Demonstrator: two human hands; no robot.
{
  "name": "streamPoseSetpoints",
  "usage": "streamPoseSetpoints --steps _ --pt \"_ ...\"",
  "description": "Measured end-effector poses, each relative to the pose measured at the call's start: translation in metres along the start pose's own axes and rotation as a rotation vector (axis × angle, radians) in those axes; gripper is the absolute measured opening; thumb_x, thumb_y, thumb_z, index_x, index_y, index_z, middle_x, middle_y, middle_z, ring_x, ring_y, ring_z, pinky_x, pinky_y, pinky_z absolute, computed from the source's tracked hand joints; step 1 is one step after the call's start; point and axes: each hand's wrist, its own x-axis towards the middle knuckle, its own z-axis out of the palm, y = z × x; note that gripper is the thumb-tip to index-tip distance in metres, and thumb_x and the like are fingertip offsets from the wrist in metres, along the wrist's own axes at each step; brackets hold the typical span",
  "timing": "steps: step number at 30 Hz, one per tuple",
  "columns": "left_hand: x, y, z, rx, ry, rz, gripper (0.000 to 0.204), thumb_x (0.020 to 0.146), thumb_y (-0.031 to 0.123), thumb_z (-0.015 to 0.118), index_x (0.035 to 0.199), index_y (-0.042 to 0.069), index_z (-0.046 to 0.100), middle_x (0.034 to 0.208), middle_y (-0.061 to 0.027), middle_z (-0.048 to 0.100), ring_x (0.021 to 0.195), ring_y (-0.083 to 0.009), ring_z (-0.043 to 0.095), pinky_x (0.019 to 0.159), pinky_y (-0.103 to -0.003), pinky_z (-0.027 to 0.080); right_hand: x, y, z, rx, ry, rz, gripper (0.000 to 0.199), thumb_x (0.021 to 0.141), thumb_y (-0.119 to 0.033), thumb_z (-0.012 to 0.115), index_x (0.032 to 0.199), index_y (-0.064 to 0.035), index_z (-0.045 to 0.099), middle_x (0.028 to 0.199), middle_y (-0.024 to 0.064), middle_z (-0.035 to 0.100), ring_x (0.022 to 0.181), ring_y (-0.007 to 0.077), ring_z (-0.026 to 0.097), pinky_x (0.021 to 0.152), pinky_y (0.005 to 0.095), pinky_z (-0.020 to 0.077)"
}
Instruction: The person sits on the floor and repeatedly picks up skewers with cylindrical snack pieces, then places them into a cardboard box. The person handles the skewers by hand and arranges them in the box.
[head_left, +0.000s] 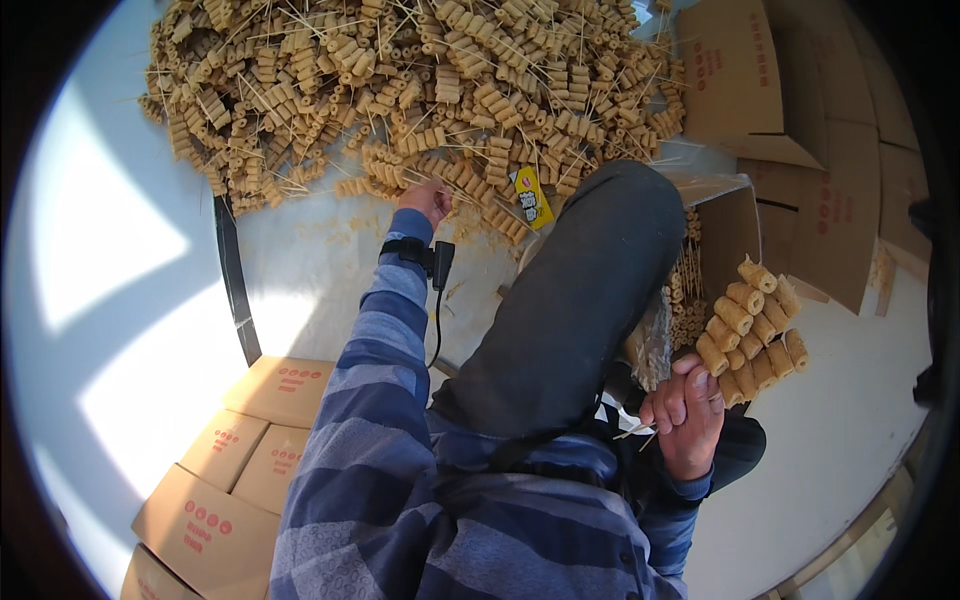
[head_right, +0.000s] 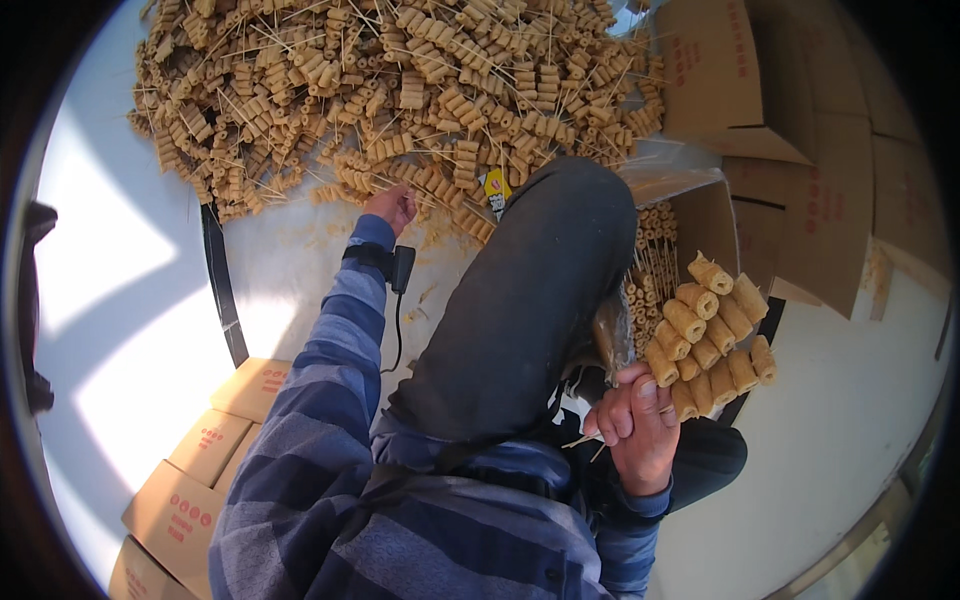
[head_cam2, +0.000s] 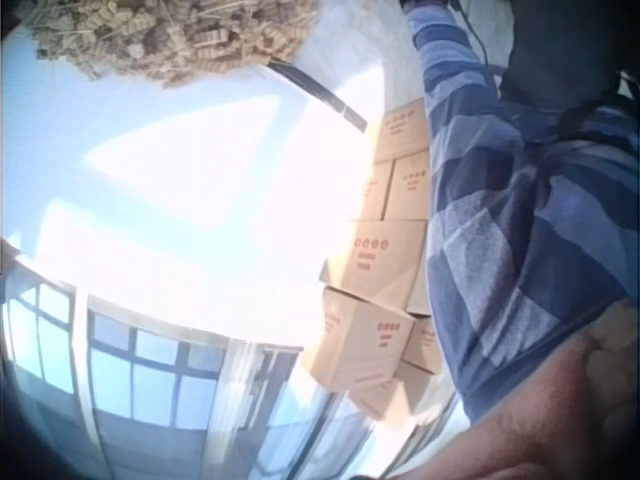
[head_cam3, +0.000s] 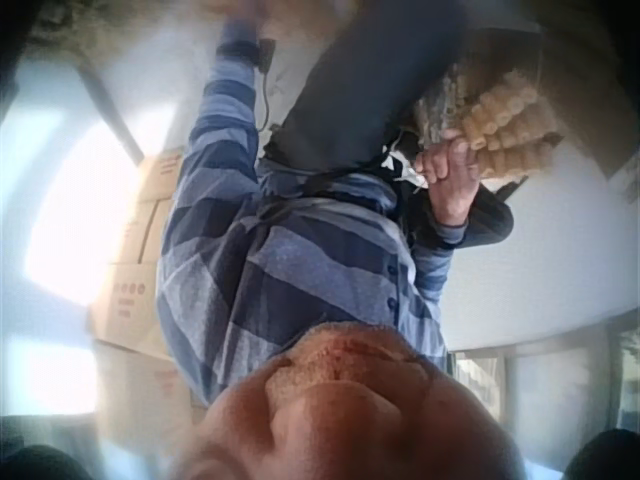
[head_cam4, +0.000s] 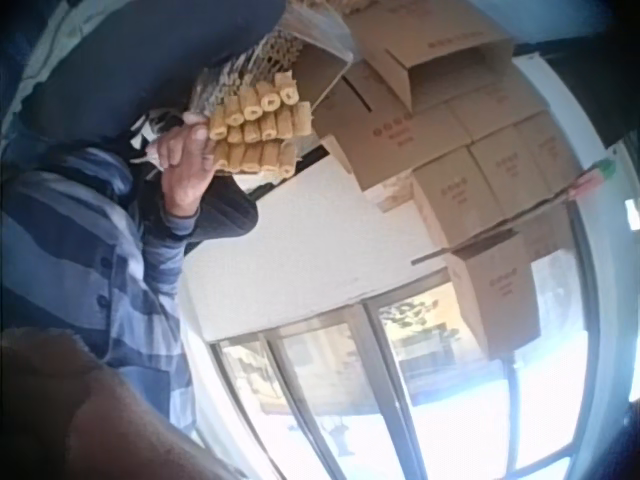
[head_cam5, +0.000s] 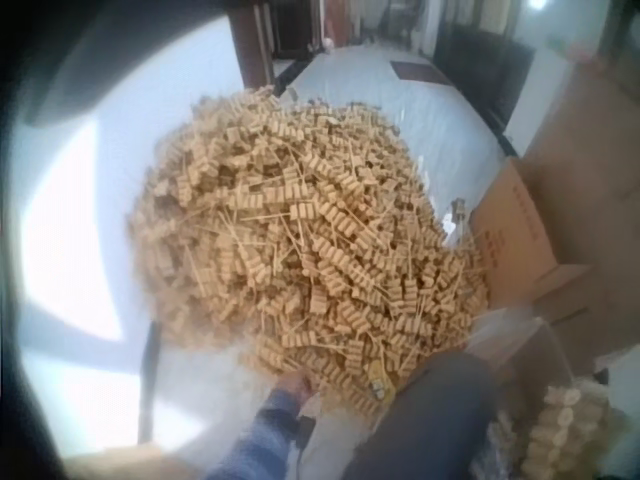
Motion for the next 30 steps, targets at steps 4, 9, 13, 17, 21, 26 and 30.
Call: streamPoseSetpoints --steps 4,9,13,17,21,26,30 --pt "-0.115 0.028 0.029 0.075 -0.327 0.1 0.013 0.098 0.017 0.064 0.098 0.005 0.059 0.082 -0.0051 0.063 0.067 -0.0137 0.06 0.06 -0.028 0.052 -0.005 0.004 0.012 0.013 -0.107 0.036 0.026 0.108 -0.022 0.047 0.119 0.0001 0.056 0.058 0.0002 0.041 0.049 0.0117 0.045 0.059 0.0339 0.0555" --pt "-0.272 0.054 0.087 0.169 -0.678 0.05 0.01 0.101 0.014 0.061 0.103 0.005 0.06 0.087 -0.0056 0.065 0.068 -0.0125 0.063 0.058 -0.026 0.053 -0.005 0.003 0.034 -0.116 -0.12 0.037 0.028 0.107 -0.023 0.05 0.118 0.0009 0.061 0.07 0.0024 0.055 0.066 0.0122 0.059 0.074 0.0348 0.059" --pt "-0.352 0.039 0.129 0.302 -0.858 -0.016 0.008 0.101 0.012 0.061 0.103 0.005 0.06 0.088 -0.0054 0.064 0.069 -0.0125 0.063 0.059 -0.026 0.053 -0.012 0.001 0.039 -0.045 -0.098 0.004 0.033 0.109 -0.026 0.044 0.121 0.0001 0.059 0.101 0.01 0.067 0.101 0.021 0.067 0.09 0.0389 0.0576" --pt "-0.384 0.005 0.156 0.504 -0.807 0.075 0.014 0.1 0.016 0.064 0.103 0.004 0.057 0.085 -0.0047 0.063 0.069 -0.0092 0.06 0.06 -0.026 0.053 -0.041 0.001 0.025 -0.076 -0.183 0.118 0.035 0.108 -0.03 0.046 0.118 0.0003 0.06 0.103 0.0096 0.068 0.096 0.0194 0.068 0.084 0.0334 0.0574" --pt "-0.397 -0.017 0.163 0.747 -0.826 0.195 0.02 0.1 0.02 0.064 0.105 0.003 0.056 0.085 -0.0039 0.064 0.07 -0.0077 0.059 0.06 -0.025 0.05 -0.064 0.005 0.005 -0.17 -0.198 0.152 0.032 0.106 -0.032 0.052 0.103 -0.0014 0.063 0.086 0.0032 0.062 0.073 0.0121 0.06 0.066 0.024 0.0499" --pt "-0.408 -0.034 0.173 0.674 -0.981 0.216 0.037 0.1 0.029 0.064 0.125 0.006 0.053 0.111 -0.0067 0.06 0.099 -0.0143 0.059 0.088 -0.031 0.05 -0.082 0.008 -0.008 -0.036 -0.202 -0.043 0.029 0.106 -0.028 0.053 0.104 -0.0002 0.062 0.073 -0.001 0.051 0.065 0.0086 0.048 0.062 0.0233 0.0413" --pt "-0.414 -0.027 0.184 0.395 -0.998 0.334 0.061 0.101 0.046 0.057 0.144 0.006 0.04 0.136 -0.0102 0.05 0.125 -0.022 0.051 0.107 -0.042 0.043 -0.093 0.006 -0.02 0.019 -0.166 -0.055 0.03 0.105 -0.029 0.055 0.106 0.0008 0.061 0.073 -0.0008 0.05 0.065 0.0103 0.048 0.065 0.0249 0.0425"
